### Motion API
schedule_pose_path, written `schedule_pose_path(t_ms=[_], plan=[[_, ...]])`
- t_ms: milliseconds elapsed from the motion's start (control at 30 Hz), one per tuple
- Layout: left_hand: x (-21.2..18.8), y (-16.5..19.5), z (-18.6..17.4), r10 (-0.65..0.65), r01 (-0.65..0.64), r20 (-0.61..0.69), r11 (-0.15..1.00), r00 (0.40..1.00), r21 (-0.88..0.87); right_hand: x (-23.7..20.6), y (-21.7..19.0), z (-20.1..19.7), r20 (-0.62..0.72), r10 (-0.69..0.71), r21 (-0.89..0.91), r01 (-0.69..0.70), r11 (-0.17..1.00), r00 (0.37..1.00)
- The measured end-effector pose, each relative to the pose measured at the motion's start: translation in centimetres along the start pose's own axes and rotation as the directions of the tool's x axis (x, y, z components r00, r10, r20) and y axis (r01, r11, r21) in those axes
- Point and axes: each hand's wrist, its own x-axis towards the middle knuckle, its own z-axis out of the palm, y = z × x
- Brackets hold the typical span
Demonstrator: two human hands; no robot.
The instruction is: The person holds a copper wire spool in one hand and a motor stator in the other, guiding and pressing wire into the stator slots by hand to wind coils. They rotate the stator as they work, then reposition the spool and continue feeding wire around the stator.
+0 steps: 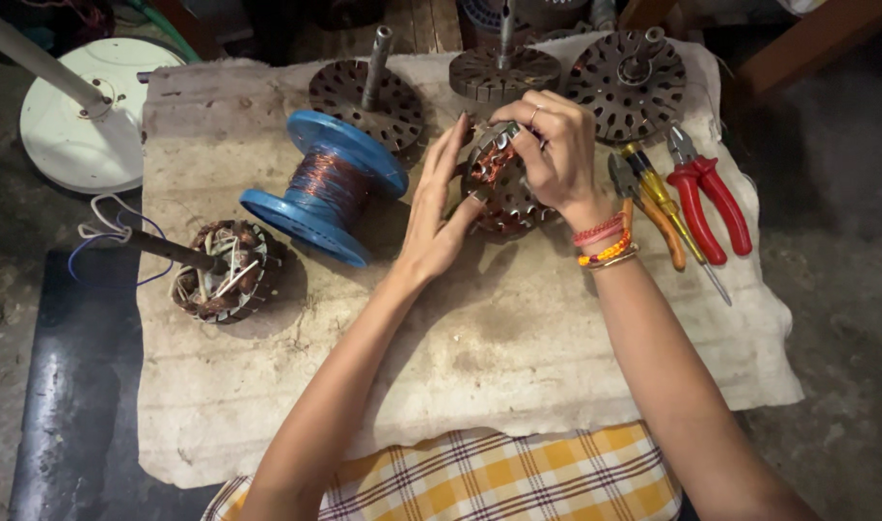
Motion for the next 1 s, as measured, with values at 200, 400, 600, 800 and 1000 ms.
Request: schedule_pose_path(t_ms=[200, 400, 600, 800, 1000], plan=[[0.2, -0.1, -0.1, 0.037, -0.040, 0.030, 0.994, 0.999, 0.100, 0.4, -0.2, 0.2, 0.010, 0.073, -0.011, -0.073, 0.997, 0.997], [-0.3, 0.3, -0.4, 0.112, -0.106, -0.019, 0.974, 0.994, 0.198, 0.3, -0.3, 0.1, 0.001, 0.049, -0.007, -0.049, 0.999, 0.999], [-0.1, 0.5, -0.4, 0.114, -0.101, -0.085, 0.984, 0.990, 0.149, 0.4, -0.3, 0.0, 0.009, 0.068, -0.008, -0.068, 0.998, 0.998], [0.1, 0.1, -0.5, 0.080, -0.069, -0.090, 0.991, 0.993, 0.118, 0.4, -0.4, -0.1, 0.006, 0.038, -0.001, -0.038, 0.999, 0.999], [-0.1, -0.8, 0.0, 0.027, 0.007, -0.151, 0.974, 0.988, 0.224, 0.2, -0.2, 0.0, 0.006, 0.042, 0.003, -0.042, 0.999, 0.999]])
